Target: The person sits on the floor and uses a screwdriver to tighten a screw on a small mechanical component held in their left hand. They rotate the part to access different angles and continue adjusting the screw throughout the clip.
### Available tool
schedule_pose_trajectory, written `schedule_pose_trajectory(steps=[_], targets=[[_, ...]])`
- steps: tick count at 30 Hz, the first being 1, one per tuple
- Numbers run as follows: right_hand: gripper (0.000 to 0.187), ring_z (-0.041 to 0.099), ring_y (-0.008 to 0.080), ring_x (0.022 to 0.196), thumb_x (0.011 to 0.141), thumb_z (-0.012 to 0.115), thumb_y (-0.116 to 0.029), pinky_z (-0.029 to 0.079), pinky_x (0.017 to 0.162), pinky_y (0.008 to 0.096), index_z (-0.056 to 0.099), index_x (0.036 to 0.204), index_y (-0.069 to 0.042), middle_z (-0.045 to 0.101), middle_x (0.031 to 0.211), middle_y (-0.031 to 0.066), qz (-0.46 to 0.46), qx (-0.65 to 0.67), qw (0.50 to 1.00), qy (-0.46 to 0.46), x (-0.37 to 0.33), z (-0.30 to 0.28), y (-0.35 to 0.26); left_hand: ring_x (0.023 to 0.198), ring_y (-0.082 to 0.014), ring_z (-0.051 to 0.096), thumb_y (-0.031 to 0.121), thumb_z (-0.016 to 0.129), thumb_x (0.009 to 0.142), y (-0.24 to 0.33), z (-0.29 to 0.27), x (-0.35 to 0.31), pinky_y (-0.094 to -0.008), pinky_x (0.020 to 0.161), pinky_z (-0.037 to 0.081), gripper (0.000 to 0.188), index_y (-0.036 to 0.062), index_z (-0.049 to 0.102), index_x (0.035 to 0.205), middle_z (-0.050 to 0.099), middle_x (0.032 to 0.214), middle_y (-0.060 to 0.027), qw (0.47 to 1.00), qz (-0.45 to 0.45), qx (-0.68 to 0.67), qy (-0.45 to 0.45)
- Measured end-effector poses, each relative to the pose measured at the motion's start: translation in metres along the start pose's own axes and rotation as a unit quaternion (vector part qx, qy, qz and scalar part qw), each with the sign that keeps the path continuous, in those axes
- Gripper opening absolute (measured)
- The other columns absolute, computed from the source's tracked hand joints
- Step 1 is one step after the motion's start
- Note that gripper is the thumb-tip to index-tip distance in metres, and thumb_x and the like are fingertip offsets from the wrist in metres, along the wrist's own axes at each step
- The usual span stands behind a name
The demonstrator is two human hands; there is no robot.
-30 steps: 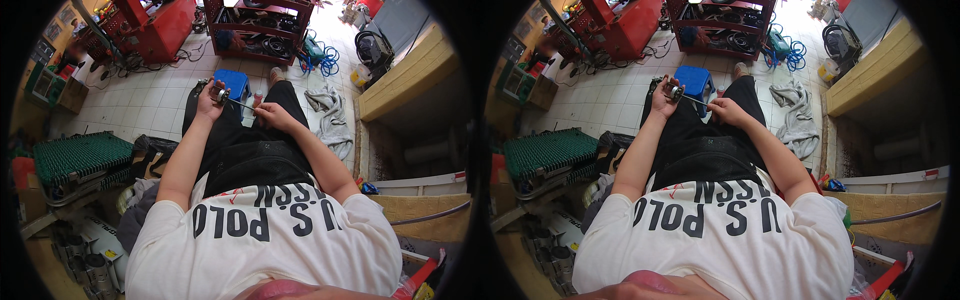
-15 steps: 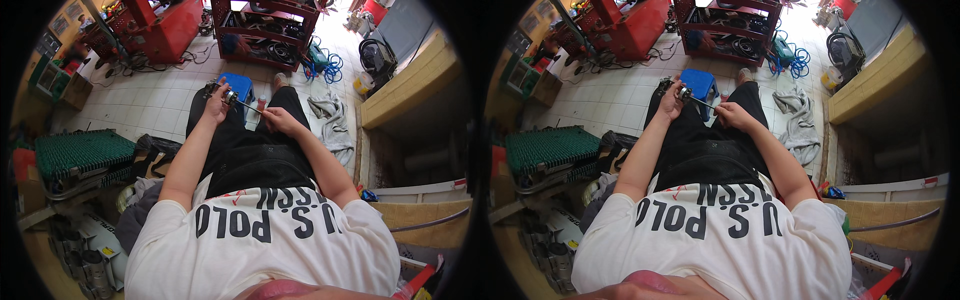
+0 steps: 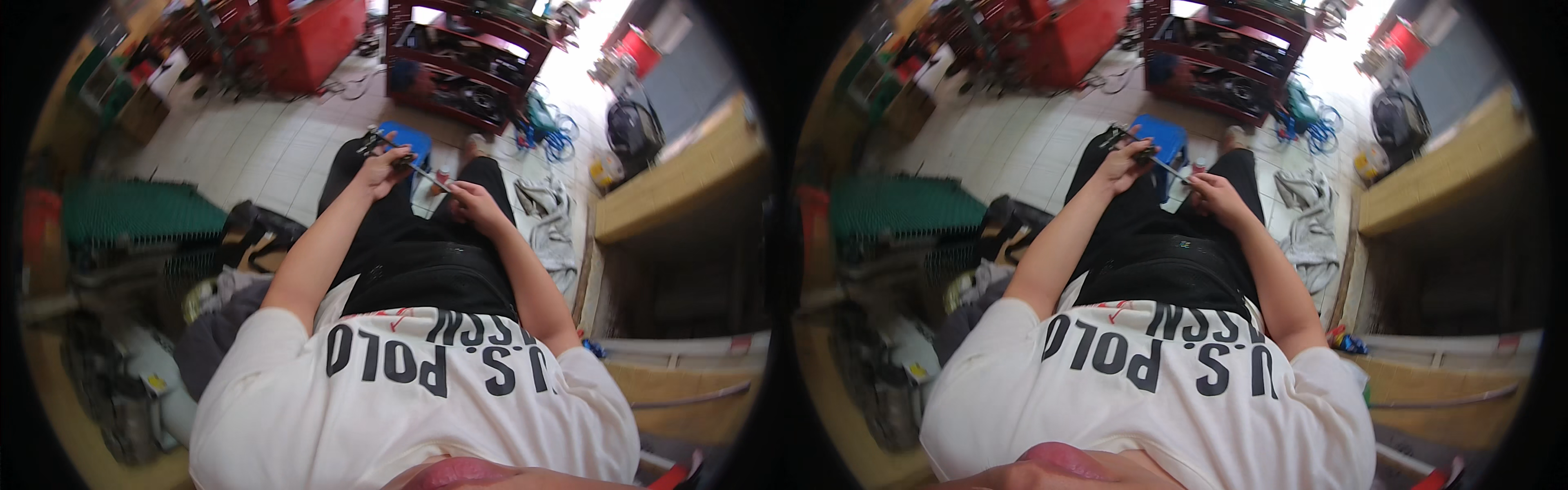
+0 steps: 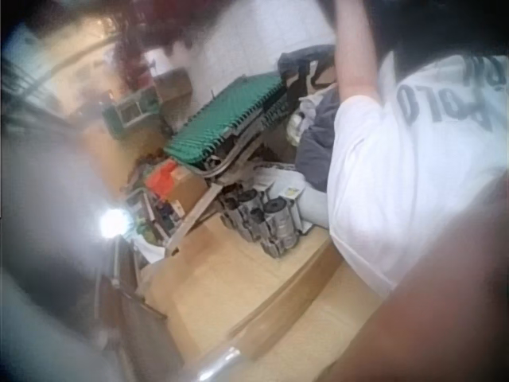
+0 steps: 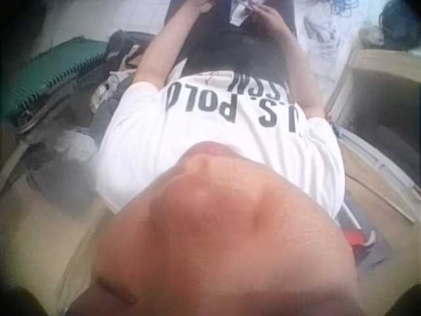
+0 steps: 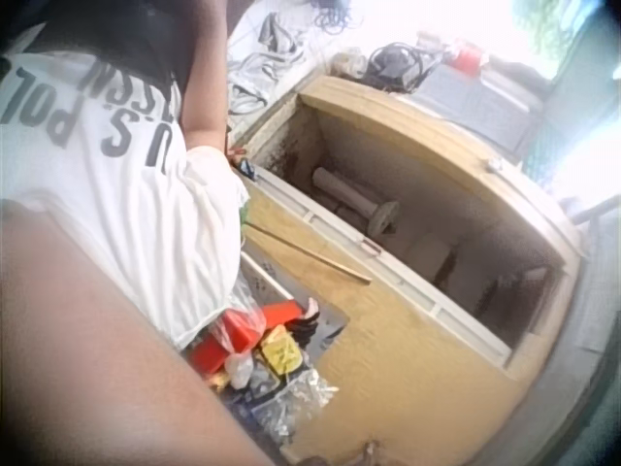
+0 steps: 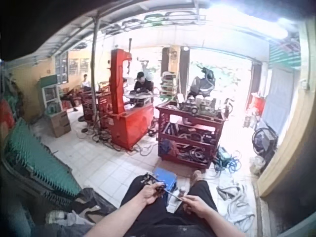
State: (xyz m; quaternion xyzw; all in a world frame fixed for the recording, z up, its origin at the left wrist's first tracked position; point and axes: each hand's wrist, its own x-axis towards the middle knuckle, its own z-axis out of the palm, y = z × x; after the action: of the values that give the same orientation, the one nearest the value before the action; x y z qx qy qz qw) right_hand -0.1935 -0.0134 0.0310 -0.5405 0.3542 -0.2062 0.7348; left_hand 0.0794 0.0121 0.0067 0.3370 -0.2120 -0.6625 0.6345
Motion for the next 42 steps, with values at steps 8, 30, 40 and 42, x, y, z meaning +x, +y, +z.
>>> schedule_pose_trajectory(steps=[8,30,40,42], targets=[[0.041,0.046,0.0074,0.056,0.100,0.055,-0.014,0.046,0.057,0.0274,0.052,0.139,-0.001,0.070,0.099,0.0066,-0.023,0.038,0.999,-0.013,-0.013,-0.009,0.003,0.089,-0.0195,0.073,0.008,0.079,0.085,-0.029,-0.007,0.019,-0.0482,0.080,0.057,0.060,0.0298,0.047,0.132,0.072,0.099,-0.0019,0.994,0.024,-0.101,0.025],[0.044,0.054,0.0140,0.047,0.107,0.052,-0.044,0.050,0.049,0.0300,0.057,0.105,0.000,0.071,0.078,0.0144,-0.059,0.002,0.987,0.147,0.003,-0.019,0.012,0.089,-0.0174,0.072,0.004,0.077,0.083,-0.017,-0.009,0.025,-0.0413,0.077,0.060,0.047,0.0287,0.052,0.114,0.071,0.096,0.0009,0.979,0.070,-0.169,0.088],[0.017,0.058,0.0114,0.057,0.106,0.056,-0.023,0.054,0.055,0.0302,0.054,0.114,-0.008,0.072,0.102,0.0114,-0.119,0.068,0.983,0.123,0.002,-0.020,0.014,0.094,-0.0187,0.070,0.004,0.077,0.084,-0.018,-0.010,0.026,-0.0438,0.085,0.057,0.055,0.0285,0.047,0.124,0.069,0.101,-0.0015,0.979,0.076,-0.166,0.093],[0.018,0.058,0.0113,0.055,0.107,0.055,-0.023,0.054,0.053,0.0288,0.055,0.114,-0.006,0.071,0.097,0.0111,-0.113,0.048,0.984,0.128,0.004,-0.028,0.018,0.094,-0.0192,0.070,0.004,0.077,0.085,-0.017,-0.008,0.026,-0.0432,0.084,0.058,0.056,0.0279,0.046,0.125,0.069,0.101,-0.0024,0.979,0.075,-0.165,0.091]])
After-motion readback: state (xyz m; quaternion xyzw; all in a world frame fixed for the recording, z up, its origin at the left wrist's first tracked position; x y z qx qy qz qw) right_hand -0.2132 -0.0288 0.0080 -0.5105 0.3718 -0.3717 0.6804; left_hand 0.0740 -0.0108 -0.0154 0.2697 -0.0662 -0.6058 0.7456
